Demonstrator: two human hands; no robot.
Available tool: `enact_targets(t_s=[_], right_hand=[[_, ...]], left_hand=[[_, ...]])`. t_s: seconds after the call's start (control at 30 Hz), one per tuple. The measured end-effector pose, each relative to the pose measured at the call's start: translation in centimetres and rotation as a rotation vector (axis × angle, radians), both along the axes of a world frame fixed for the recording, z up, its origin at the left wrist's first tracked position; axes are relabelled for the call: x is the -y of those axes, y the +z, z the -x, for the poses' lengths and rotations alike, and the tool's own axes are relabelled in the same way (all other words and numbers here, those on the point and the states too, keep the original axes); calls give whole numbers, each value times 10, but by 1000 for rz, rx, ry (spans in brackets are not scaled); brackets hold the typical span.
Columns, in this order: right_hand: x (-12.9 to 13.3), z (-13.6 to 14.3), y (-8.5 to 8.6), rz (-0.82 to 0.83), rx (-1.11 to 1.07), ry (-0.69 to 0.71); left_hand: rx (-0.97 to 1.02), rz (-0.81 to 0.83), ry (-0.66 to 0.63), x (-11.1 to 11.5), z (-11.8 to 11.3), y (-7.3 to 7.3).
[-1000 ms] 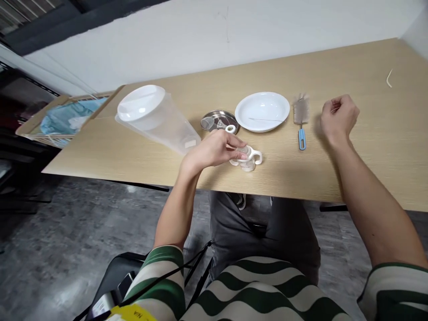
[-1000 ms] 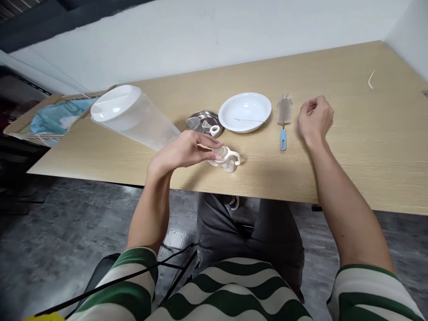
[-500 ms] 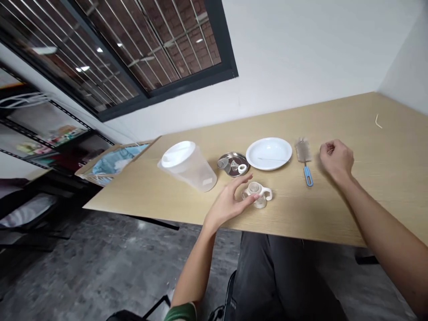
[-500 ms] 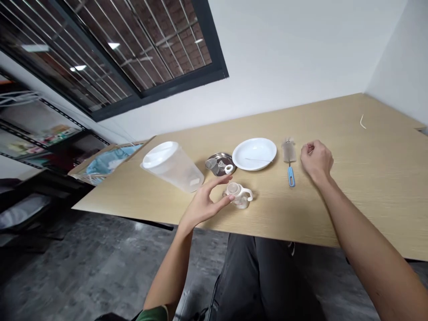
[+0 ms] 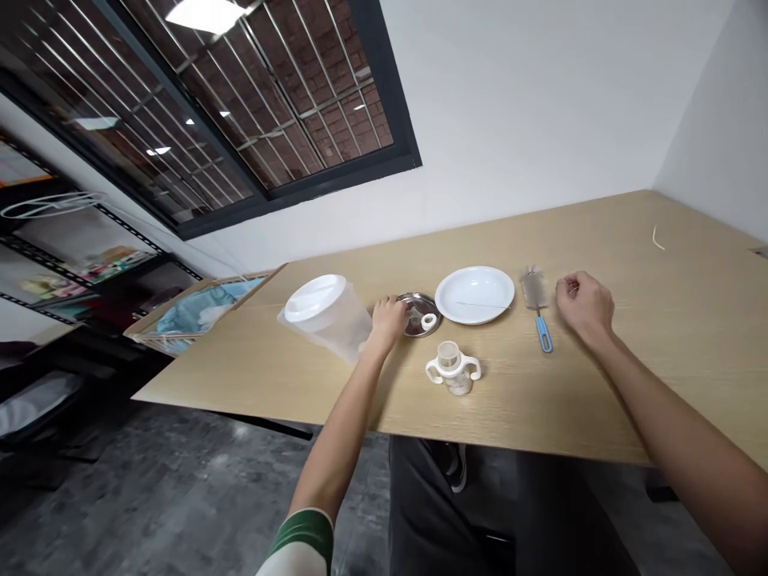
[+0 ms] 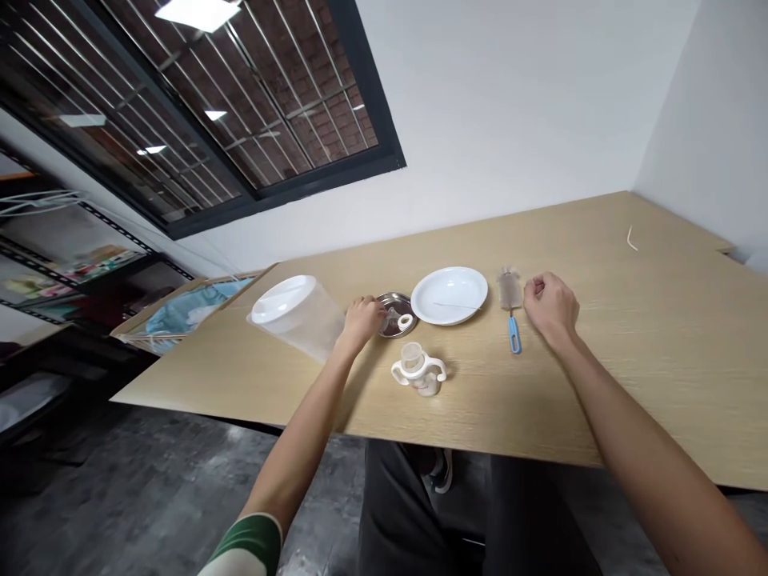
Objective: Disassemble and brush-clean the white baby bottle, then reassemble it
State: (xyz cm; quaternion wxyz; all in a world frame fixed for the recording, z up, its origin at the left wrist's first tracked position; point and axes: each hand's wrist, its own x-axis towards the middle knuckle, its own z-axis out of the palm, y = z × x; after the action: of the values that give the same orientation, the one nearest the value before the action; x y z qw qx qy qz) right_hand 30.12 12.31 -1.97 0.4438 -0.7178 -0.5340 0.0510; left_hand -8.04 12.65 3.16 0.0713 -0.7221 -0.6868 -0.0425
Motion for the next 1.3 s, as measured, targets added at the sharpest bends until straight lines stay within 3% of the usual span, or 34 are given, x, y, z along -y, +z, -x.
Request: enact_targets(t_s=[0.17,0.43,0.63,0.97,1.3], right_hand=[[0,1,2,10,5,9],[3,-1,9,-8,6,5],[2,-1,7,-13,54,9],[2,1,2,-13,58,33],[4,4,4,-9,70,56]], left_hand=[[-15,-27,29,-17,1,-17],[137,-104,5,-7,0,-18],[454,21,-218,3,0,-19],[403,68,-347,9,4,-20],[535,166,-282,2,-1,-32]])
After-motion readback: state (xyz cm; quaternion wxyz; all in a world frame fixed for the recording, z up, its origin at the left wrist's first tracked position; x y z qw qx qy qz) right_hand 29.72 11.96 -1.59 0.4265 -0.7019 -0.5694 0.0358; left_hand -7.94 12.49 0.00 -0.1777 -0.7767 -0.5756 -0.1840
